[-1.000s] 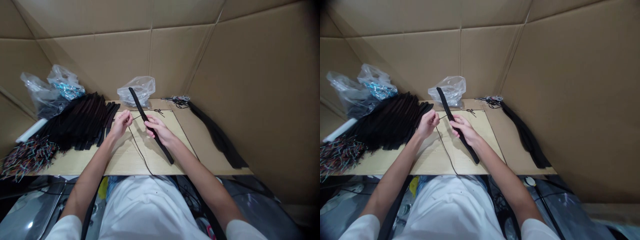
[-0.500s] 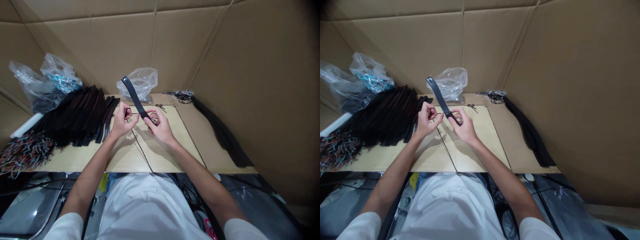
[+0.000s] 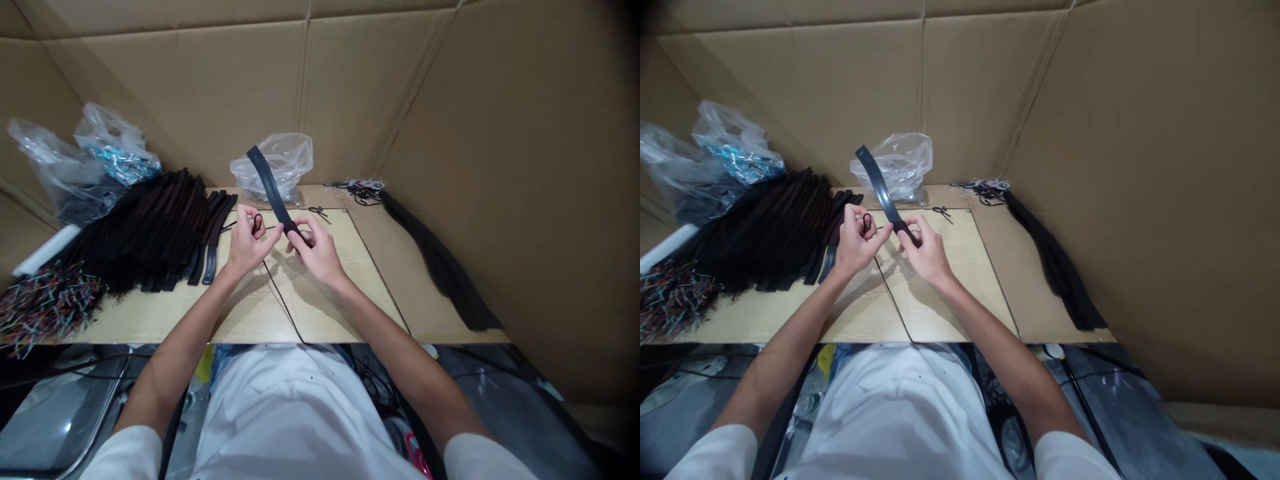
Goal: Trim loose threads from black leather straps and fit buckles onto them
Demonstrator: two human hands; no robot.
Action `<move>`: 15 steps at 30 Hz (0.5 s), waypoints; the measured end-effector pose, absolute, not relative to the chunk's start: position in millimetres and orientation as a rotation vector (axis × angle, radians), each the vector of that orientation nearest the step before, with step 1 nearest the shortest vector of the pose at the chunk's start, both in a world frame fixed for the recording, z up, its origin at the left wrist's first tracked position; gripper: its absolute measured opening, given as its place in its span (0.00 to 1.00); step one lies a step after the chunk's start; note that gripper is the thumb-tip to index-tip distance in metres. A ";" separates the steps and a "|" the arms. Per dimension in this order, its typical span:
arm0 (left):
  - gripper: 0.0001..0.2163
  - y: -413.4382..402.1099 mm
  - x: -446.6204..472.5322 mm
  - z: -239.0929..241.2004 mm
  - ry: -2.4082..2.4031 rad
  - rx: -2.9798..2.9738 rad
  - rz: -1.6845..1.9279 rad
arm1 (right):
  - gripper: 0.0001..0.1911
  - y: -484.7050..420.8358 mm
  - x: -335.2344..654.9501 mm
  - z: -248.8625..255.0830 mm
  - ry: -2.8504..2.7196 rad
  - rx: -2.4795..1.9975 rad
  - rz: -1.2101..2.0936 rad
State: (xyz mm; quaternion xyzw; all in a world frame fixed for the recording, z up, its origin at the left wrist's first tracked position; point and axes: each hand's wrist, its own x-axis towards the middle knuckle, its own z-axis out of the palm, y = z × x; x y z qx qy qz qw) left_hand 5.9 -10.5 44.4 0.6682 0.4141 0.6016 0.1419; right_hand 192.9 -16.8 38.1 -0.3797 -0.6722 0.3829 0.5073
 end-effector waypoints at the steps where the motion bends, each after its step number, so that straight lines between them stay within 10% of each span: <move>1: 0.22 -10.4 6.2 44.2 1.204 1.923 1.743 | 0.17 -16.5 192.8 37.8 -1.615 -0.914 0.932; 15: 0.22 -7.4 12.6 36.3 1.229 1.982 1.846 | 0.21 -15.6 192.3 41.9 -1.489 -0.979 1.143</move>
